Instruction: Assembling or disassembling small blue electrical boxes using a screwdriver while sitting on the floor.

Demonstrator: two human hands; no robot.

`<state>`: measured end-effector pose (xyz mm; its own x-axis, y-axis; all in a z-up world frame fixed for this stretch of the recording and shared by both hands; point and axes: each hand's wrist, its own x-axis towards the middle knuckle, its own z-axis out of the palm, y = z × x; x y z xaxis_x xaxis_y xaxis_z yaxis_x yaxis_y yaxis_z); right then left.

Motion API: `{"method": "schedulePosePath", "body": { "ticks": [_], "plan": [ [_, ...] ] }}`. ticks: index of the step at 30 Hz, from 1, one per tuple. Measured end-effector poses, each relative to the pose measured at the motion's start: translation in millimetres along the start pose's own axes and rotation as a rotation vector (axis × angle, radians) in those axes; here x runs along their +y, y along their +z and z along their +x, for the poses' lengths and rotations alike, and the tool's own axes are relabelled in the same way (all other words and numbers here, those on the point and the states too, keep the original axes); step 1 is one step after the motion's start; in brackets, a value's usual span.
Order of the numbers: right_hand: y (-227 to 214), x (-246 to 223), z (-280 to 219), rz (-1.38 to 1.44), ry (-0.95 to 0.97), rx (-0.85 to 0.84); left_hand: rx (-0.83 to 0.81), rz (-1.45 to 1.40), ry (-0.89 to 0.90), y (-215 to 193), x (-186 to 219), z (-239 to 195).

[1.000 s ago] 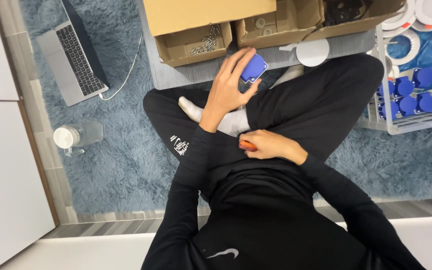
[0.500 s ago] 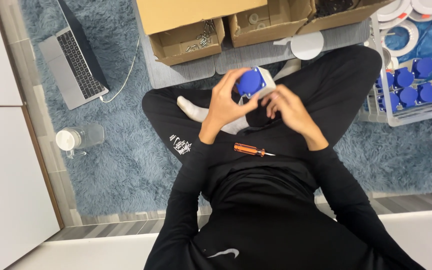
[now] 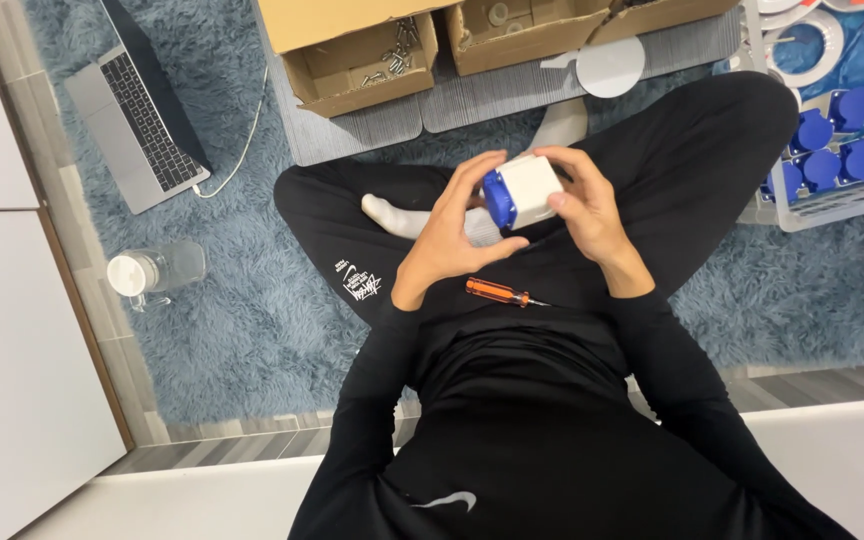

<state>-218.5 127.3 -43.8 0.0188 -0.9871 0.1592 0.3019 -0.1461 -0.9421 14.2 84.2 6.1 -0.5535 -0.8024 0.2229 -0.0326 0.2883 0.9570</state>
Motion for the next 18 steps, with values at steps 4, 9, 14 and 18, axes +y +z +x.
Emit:
{"method": "schedulePosePath", "body": {
  "ticks": [4,9,14,18],
  "plan": [
    [10,-12,0,0.058,-0.066,-0.062,-0.013,-0.128,-0.154,8,-13,-17],
    [19,-25,5,-0.055,-0.110,-0.124,0.073,-0.093,-0.203,3,2,-9],
    [17,-27,10,-0.126,0.033,-0.134,0.145,-0.049,-0.083,3,-2,-8],
    [6,1,7,-0.151,0.062,-0.149,0.161,-0.002,-0.006,-2,6,-4]
  ]
}}
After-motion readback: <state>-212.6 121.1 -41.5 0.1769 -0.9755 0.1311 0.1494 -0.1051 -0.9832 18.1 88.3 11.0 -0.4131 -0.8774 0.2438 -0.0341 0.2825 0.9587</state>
